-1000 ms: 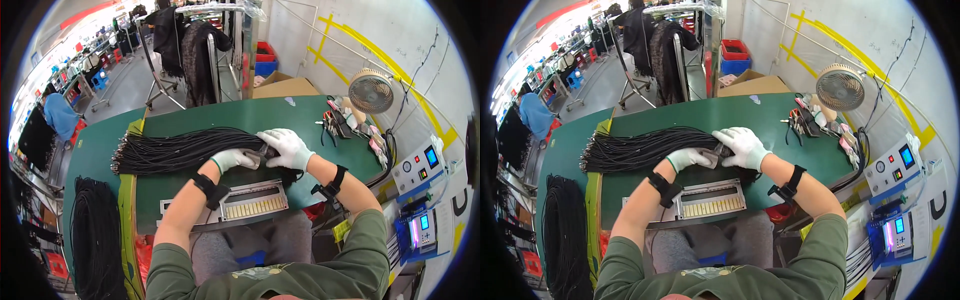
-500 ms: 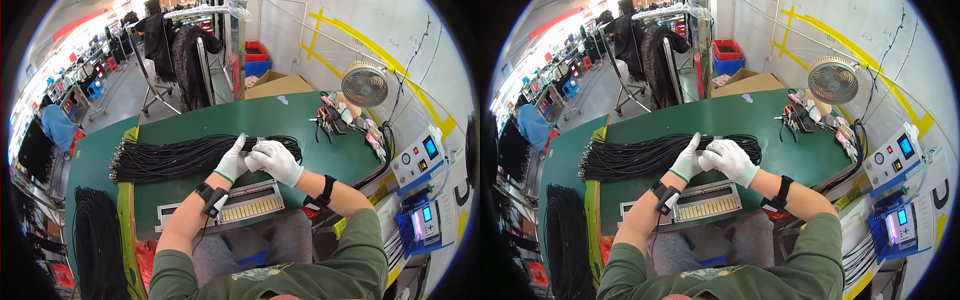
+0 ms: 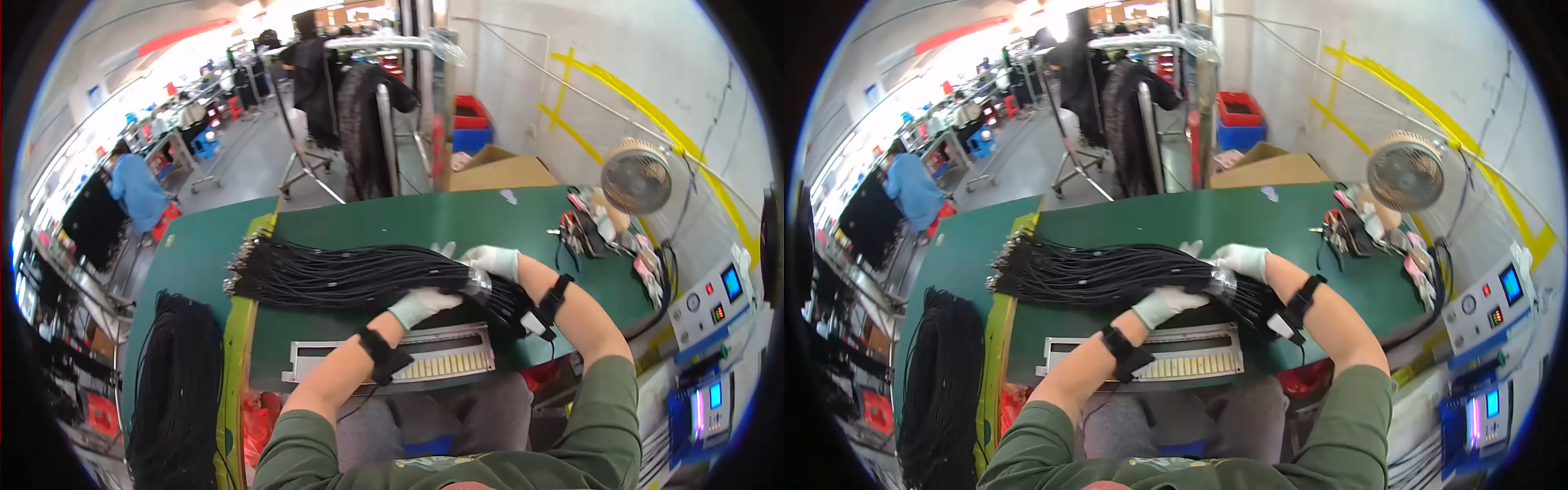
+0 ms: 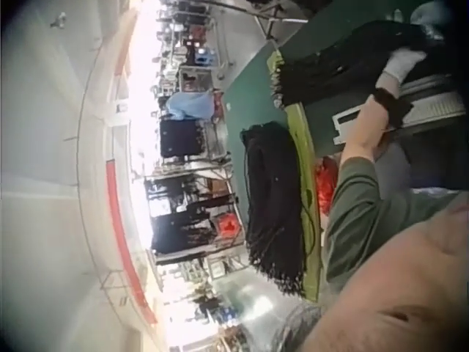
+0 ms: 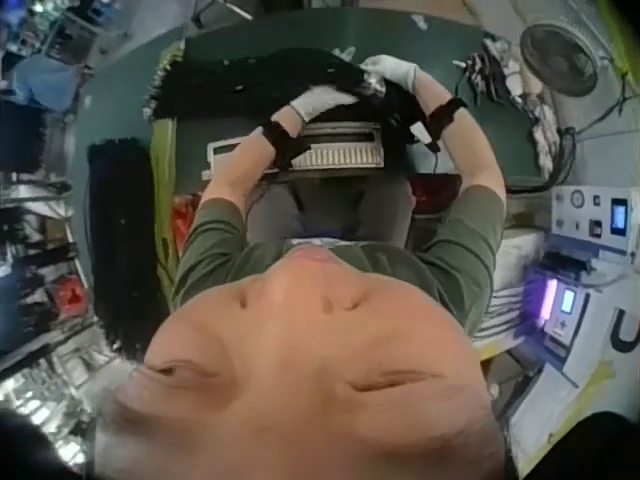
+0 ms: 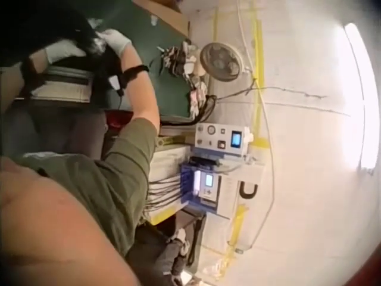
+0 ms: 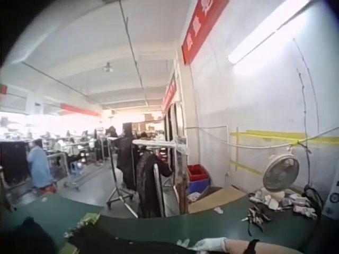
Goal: The person places cables into a metal jig, carries the jig to a machine for processing, and returns to the table. They then remove the cables from the jig, bundle them together, and secure the bundle with tape before setting it aside.
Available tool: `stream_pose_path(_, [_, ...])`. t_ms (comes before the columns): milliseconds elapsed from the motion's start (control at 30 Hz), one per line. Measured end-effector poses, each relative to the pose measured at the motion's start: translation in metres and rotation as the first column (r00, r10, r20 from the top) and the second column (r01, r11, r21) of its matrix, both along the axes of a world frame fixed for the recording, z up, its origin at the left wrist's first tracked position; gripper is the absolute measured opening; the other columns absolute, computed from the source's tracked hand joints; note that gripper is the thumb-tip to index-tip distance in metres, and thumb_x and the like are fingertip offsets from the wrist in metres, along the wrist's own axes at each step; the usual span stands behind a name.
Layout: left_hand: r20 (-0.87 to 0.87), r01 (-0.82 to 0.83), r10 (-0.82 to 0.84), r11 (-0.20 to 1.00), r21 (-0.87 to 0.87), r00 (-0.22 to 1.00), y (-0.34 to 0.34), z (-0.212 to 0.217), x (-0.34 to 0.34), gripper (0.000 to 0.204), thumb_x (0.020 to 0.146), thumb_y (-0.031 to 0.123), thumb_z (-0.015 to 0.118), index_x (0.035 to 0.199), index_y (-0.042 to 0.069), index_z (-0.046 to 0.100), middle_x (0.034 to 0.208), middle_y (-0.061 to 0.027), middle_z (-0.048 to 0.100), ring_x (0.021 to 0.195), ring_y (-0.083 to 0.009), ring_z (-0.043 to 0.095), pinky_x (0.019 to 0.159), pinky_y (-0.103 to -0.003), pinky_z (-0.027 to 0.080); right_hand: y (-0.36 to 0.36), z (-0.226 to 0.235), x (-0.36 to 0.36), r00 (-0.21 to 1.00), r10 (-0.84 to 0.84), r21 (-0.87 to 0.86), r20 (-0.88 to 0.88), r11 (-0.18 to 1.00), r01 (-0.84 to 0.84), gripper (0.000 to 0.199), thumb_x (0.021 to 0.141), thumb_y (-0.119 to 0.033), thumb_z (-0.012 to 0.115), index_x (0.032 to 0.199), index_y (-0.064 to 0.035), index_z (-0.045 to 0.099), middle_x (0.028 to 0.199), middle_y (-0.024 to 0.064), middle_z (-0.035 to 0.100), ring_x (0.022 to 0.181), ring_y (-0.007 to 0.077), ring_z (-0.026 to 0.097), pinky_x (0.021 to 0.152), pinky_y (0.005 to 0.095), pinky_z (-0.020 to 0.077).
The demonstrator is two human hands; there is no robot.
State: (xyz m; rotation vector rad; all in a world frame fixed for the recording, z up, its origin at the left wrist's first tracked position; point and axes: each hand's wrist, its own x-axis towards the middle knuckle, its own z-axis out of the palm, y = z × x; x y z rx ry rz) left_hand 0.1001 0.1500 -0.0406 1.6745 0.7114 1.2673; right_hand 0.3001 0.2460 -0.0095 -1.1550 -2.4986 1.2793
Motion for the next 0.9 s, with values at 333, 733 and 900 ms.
stream_pose_path(333, [-0.336,0.275,-0.394,0.896,-0.349,0.856,0.057,-0.068,-0.048,0.049,0.085,0.016,0.075,0.128,0.0,0.059,0.119,-0.0102,0.066,0.115,-0.0216,0.06,0.101,-0.035,0.047,-0.077,0.071,-0.004,0.991,0.06,0.418,-0.122,0.908,-0.004,0.071,0.08,-0.033,0.079,0.14,-0.0056,0.053,0.152,0.0243,0.039,0.131,0.0376,0.047,0.107,0.042,0.0403])
stream_pose_path(733, [0.689,0.838,-0.483,0.38,-0.392,0.541,-0.002,0.0,-0.012,0.053,0.091,0.012,0.068,0.139,0.001,0.048,0.13,-0.0092,0.058,0.112,-0.0186,0.059,0.107,-0.036,0.042,-0.137,0.07,-0.025,0.999,0.047,0.91,0.004,0.413,-0.023,0.066,0.059,-0.028,0.084,0.117,-0.007,0.062,0.118,0.0105,0.063,0.114,0.0331,0.057,0.099,0.0452,0.0455])
stream_pose_path(900, [0.944,0.91,0.064,0.253,-0.328,0.323,-0.013,0.027,-0.02,0.035,0.095,0.019,0.064,0.128,0.006,0.057,0.128,-0.0087,0.059,0.121,-0.0186,0.055,0.105,-0.037,0.043,-0.135,0.076,-0.029,0.97,0.17,0.875,-0.171,0.479,0.07,0.059,0.066,-0.015,0.083,0.119,-0.0062,0.06,0.117,0.0145,0.065,0.107,0.0366,0.063,0.093,0.0429,0.0521])
